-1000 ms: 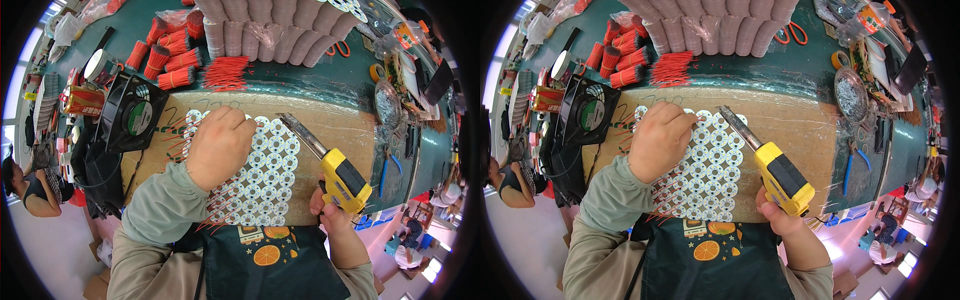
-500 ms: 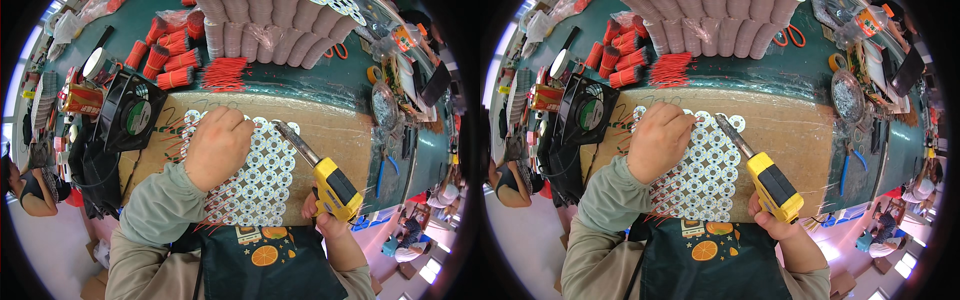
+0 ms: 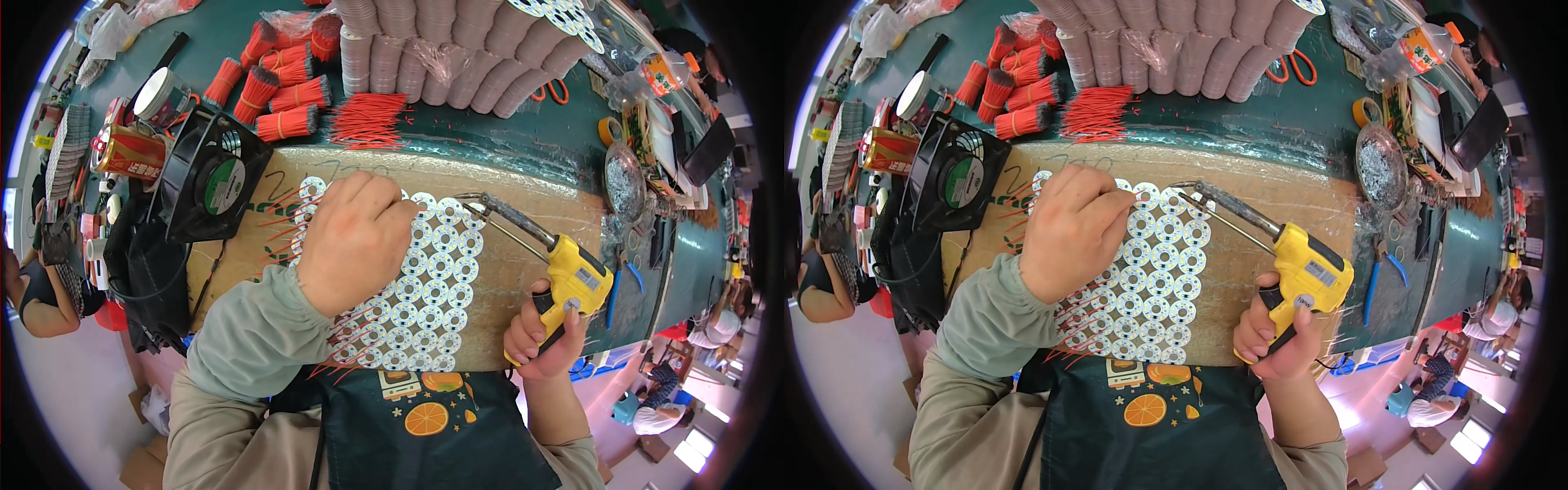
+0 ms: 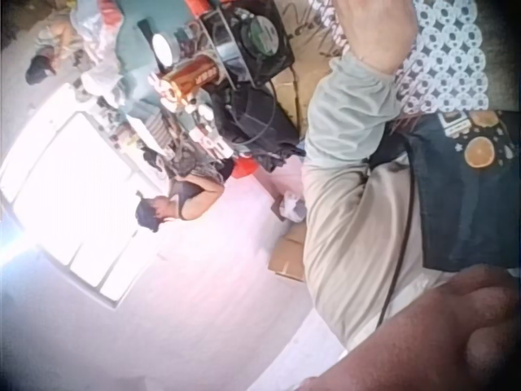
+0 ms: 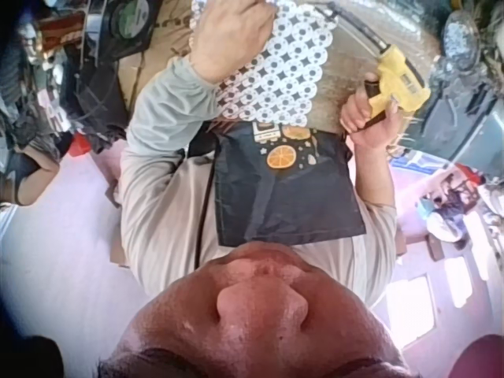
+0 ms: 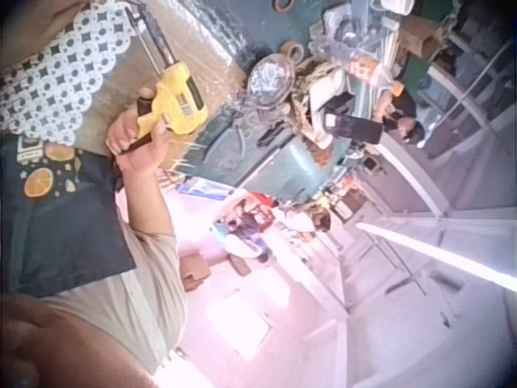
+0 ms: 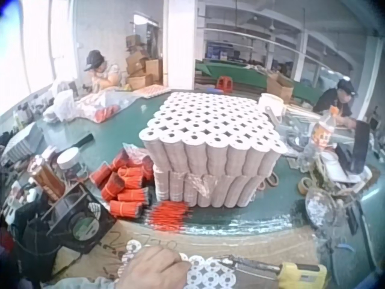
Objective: The person solders red wires onto round LED circuit boards using a soldering iron, attaching the wires to the boards one by one.
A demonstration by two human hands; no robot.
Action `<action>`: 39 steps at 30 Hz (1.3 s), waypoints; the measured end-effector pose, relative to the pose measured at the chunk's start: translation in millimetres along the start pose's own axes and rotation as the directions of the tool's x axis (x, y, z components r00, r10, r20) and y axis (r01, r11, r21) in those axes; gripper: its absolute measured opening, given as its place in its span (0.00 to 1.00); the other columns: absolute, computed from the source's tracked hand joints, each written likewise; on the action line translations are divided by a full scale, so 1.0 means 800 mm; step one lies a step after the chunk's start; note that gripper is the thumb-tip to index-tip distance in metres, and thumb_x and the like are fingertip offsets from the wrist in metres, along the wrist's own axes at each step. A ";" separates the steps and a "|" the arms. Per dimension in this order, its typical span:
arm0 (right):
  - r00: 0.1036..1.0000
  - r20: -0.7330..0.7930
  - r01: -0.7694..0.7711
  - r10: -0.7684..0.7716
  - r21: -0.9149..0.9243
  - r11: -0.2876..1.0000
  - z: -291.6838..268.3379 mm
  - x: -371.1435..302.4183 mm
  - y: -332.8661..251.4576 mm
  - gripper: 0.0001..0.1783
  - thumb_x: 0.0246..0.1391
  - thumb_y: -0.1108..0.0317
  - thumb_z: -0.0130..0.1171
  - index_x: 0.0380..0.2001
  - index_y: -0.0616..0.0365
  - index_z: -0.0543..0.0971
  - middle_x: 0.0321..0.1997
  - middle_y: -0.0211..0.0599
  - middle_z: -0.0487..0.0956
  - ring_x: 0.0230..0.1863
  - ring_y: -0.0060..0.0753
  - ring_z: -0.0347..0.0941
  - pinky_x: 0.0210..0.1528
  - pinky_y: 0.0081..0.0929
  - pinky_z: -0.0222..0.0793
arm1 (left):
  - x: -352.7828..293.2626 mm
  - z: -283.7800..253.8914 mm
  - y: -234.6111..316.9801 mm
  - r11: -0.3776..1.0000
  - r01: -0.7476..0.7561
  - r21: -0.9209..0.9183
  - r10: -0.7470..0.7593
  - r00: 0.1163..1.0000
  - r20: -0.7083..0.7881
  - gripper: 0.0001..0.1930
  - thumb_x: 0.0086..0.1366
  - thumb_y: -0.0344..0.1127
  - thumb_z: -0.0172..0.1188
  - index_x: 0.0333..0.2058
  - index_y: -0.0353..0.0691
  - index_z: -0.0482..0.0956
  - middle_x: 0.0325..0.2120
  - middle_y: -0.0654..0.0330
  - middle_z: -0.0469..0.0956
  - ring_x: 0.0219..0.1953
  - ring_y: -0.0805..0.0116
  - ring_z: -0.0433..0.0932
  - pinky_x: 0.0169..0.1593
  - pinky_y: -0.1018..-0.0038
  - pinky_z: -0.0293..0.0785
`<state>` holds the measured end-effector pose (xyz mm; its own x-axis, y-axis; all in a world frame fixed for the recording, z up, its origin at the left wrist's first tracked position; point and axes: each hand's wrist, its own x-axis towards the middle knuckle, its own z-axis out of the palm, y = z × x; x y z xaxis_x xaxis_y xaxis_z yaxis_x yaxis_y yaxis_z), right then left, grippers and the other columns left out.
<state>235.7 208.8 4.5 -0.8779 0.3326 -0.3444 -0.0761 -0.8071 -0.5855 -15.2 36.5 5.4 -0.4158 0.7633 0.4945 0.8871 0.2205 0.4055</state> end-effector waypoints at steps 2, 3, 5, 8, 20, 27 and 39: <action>1.000 0.013 -0.005 0.004 0.057 0.998 -0.001 0.003 -0.001 0.32 0.63 0.42 0.52 0.57 0.57 0.68 0.19 0.26 0.63 0.13 0.20 0.57 0.15 0.24 0.57 | -0.001 -0.001 0.000 1.000 -0.005 0.000 0.005 1.000 -0.009 0.09 0.50 0.24 0.66 0.32 0.38 0.81 0.30 0.59 0.74 0.34 0.57 0.74 0.39 0.63 0.71; 0.999 0.005 -0.036 0.036 0.161 0.986 -0.002 0.003 -0.003 0.30 0.64 0.43 0.51 0.57 0.57 0.68 0.19 0.26 0.63 0.13 0.20 0.57 0.15 0.24 0.57 | -0.001 -0.001 0.000 1.000 -0.007 -0.001 0.007 1.000 -0.011 0.09 0.50 0.24 0.67 0.32 0.38 0.81 0.30 0.59 0.74 0.34 0.57 0.74 0.39 0.64 0.71; 0.998 -0.002 -0.066 0.069 0.259 0.964 -0.002 0.005 -0.005 0.29 0.65 0.45 0.51 0.56 0.57 0.68 0.19 0.26 0.64 0.13 0.20 0.57 0.15 0.24 0.57 | -0.002 0.000 -0.001 1.000 -0.006 -0.007 0.006 1.000 -0.017 0.09 0.50 0.24 0.67 0.33 0.38 0.81 0.30 0.59 0.74 0.34 0.57 0.74 0.38 0.64 0.71; 0.995 0.030 -0.095 0.090 0.363 0.927 -0.005 0.007 -0.008 0.27 0.66 0.45 0.49 0.55 0.57 0.68 0.19 0.26 0.64 0.13 0.20 0.57 0.15 0.24 0.57 | 0.000 0.000 -0.001 1.000 -0.004 -0.011 0.004 1.000 -0.010 0.10 0.50 0.23 0.67 0.33 0.38 0.81 0.30 0.59 0.74 0.34 0.57 0.74 0.38 0.64 0.71; 0.971 0.220 -0.201 0.098 0.515 0.833 -0.017 0.010 -0.012 0.31 0.67 0.43 0.45 0.57 0.59 0.69 0.24 0.28 0.65 0.19 0.22 0.62 0.21 0.24 0.63 | 0.000 -0.001 -0.001 0.999 -0.026 -0.045 0.024 0.999 -0.048 0.11 0.50 0.22 0.67 0.34 0.38 0.81 0.29 0.58 0.74 0.33 0.57 0.74 0.38 0.64 0.71; 0.963 0.262 -0.218 0.071 0.591 0.777 -0.017 0.012 -0.017 0.32 0.67 0.41 0.47 0.57 0.60 0.69 0.24 0.28 0.66 0.19 0.21 0.63 0.22 0.24 0.65 | 0.000 -0.002 -0.002 0.999 -0.028 -0.027 0.028 1.000 -0.009 0.12 0.49 0.22 0.66 0.35 0.38 0.81 0.29 0.58 0.73 0.33 0.57 0.74 0.39 0.64 0.72; 0.975 0.220 -0.180 0.037 0.680 0.710 -0.006 0.012 -0.024 0.36 0.67 0.41 0.48 0.61 0.63 0.68 0.22 0.30 0.66 0.16 0.21 0.63 0.17 0.21 0.67 | 0.002 0.000 0.000 0.999 -0.011 -0.037 0.011 1.000 -0.008 0.11 0.50 0.22 0.65 0.35 0.38 0.81 0.29 0.58 0.74 0.33 0.56 0.74 0.39 0.63 0.71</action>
<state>231.3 230.2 8.8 -0.9625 0.1872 -0.1963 -0.2174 -0.9652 0.1453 -15.8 37.4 6.5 -0.4076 0.7608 0.5049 0.8836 0.1891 0.4283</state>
